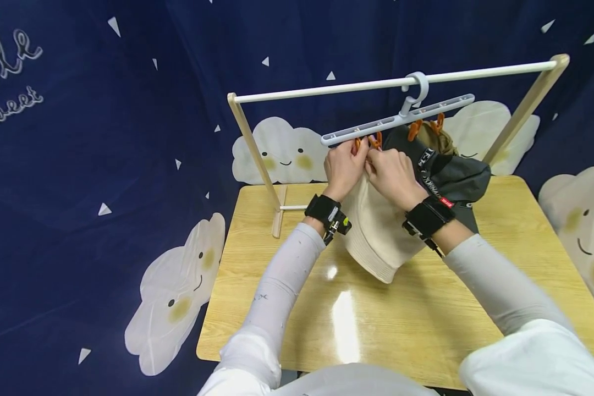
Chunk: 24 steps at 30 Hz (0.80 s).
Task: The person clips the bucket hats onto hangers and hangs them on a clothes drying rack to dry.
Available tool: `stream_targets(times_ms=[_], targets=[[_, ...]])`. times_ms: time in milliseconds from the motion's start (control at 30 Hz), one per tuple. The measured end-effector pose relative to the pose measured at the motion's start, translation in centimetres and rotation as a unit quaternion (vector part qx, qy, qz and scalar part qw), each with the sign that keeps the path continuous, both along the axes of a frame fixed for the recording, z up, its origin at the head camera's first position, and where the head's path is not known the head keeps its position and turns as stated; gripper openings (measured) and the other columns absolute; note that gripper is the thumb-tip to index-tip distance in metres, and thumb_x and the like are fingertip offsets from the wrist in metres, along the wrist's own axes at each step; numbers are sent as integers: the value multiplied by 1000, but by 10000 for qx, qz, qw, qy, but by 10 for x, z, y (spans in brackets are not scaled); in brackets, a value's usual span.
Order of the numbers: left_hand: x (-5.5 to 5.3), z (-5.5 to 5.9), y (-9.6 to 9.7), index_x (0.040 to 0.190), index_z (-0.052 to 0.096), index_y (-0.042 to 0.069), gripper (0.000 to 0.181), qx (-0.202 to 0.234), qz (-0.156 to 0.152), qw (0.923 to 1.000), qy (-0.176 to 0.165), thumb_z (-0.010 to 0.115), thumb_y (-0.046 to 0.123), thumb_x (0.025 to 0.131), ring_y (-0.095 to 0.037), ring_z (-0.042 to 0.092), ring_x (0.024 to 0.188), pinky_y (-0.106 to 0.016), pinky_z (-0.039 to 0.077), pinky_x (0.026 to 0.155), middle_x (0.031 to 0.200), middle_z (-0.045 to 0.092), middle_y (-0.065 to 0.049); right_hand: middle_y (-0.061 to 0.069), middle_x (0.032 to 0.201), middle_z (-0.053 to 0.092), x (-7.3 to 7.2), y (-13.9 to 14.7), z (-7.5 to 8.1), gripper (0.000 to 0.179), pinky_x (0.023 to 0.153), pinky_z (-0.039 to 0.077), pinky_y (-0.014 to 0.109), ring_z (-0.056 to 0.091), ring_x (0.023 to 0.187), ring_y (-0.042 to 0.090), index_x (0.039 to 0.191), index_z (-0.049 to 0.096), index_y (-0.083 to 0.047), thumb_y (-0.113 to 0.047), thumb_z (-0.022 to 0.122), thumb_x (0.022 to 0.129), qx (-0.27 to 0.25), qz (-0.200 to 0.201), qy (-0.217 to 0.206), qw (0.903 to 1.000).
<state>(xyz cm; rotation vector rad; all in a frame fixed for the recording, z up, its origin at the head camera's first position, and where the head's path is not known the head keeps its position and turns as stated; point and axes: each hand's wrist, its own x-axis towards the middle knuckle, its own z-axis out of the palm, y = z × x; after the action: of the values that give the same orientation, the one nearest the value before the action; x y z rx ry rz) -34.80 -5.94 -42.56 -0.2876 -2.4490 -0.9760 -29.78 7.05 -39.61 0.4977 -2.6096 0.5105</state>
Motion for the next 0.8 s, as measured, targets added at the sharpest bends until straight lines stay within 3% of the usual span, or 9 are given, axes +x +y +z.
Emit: stream_targets(times_ms=[300,567,800], targets=[[2,-2,4,71,56,19,43,12,56,10000,71,57,45,105,-21,62,64,-36,42,57,64,56,4,11,64,58,-1,7,0,26,56,45,59,60,61,44,74,54,-10,-9,68,96,-134,168,194,9996],[4,-4,4,74,57,19,42,-169,45,9997,187,56,46,106,-22,62,64,-38,44,58,65,56,3,11,66,59,2,9,-13,20,56,41,59,59,59,40,78,57,-6,-9,67,95,-714,304,555,9954],[1,-6,2,74,56,19,50,-316,219,9992,81,56,59,104,-19,63,62,-35,43,55,64,56,4,19,72,66,0,4,-15,11,60,42,58,61,63,45,90,66,1,-8,69,96,-861,0,475,9952]])
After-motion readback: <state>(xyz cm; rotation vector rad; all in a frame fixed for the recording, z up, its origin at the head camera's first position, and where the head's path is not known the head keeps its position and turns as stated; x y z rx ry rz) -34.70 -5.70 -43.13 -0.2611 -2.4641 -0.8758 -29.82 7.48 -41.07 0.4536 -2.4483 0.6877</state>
